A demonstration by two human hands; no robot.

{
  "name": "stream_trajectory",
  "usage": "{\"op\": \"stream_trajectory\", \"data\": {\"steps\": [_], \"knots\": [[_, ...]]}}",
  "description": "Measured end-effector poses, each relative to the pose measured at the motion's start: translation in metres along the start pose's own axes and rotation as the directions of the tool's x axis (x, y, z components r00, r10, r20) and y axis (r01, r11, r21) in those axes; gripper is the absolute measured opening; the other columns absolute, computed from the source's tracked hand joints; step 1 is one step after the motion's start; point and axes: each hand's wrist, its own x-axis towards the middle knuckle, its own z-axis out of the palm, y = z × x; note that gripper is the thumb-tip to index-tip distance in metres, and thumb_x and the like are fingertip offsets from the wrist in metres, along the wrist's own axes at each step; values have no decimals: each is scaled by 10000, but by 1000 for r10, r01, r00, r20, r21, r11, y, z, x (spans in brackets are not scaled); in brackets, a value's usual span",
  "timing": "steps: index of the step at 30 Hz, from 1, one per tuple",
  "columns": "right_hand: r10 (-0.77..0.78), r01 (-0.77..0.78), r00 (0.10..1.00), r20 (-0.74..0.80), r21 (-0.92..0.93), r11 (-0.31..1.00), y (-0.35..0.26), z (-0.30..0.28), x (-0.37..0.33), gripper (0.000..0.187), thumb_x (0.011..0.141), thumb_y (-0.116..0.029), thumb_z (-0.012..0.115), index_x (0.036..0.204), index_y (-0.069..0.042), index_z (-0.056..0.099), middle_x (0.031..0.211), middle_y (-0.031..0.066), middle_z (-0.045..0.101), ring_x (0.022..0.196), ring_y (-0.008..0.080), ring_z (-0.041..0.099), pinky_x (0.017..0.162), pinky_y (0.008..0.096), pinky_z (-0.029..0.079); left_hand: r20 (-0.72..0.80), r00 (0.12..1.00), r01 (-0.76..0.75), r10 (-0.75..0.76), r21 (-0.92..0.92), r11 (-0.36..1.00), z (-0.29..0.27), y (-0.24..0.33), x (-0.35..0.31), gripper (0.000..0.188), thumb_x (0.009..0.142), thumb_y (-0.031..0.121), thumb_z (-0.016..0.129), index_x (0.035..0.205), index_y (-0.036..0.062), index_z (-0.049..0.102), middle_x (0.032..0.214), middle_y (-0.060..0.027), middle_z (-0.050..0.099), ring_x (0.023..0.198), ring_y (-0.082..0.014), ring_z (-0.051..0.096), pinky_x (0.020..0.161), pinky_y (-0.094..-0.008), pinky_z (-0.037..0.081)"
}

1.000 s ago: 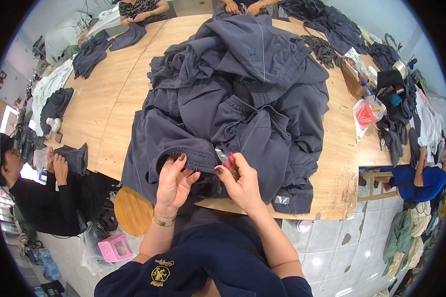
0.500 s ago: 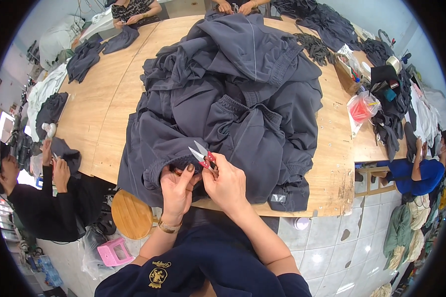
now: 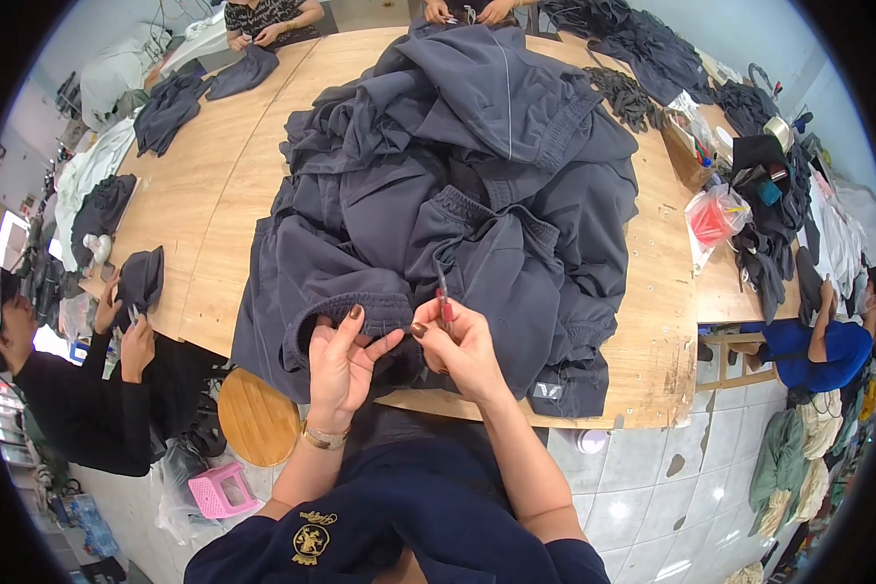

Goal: The recorder and other workers are at a large table sorting through a pile of fabric garments and using small snipping tools to trim loose threads.

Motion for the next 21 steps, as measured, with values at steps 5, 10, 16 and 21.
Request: {"op": "stream_trajectory", "data": {"steps": [5,10,16,21], "knots": [[-319,243,948,-4,-638,730,-1,-7,-3,161,884,-162,591,843,-21,524,563,14,421,481,88,386,462,247,313,-40,999,-18,19,17,1000,-6,3,4,193,903,88,559,1042,25,440,1000,-76,584,851,-204,636,705,-396,585],[-391,252,906,163,-949,188,-1,-12,-9,294,850,-279,637,759,-46,483,567,109,514,489,276,524,466,337,389,-64,997,-44,47,44,998,-10,3,5,200,899,97,573,1032,34,437,977,-68,582,817,-186,642,648,-356,589],[-353,298,893,279,-955,1,-15,-5,-9,306,842,-324,626,751,-63,495,578,95,542,518,289,555,467,358,407,-59,996,-58,64,88,994,-5,5,3,231,894,98,581,1058,25,435,982,-80,590,797,-179,647,623,-320,587],[-323,339,881,346,-937,-81,-22,-3,-4,309,837,-333,628,765,-62,500,610,89,566,528,284,563,478,356,412,-33,996,-75,79,117,990,-3,6,3,284,886,90,591,1101,13,421,973,-103,602,756,-178,655,537,-262,572]]}}
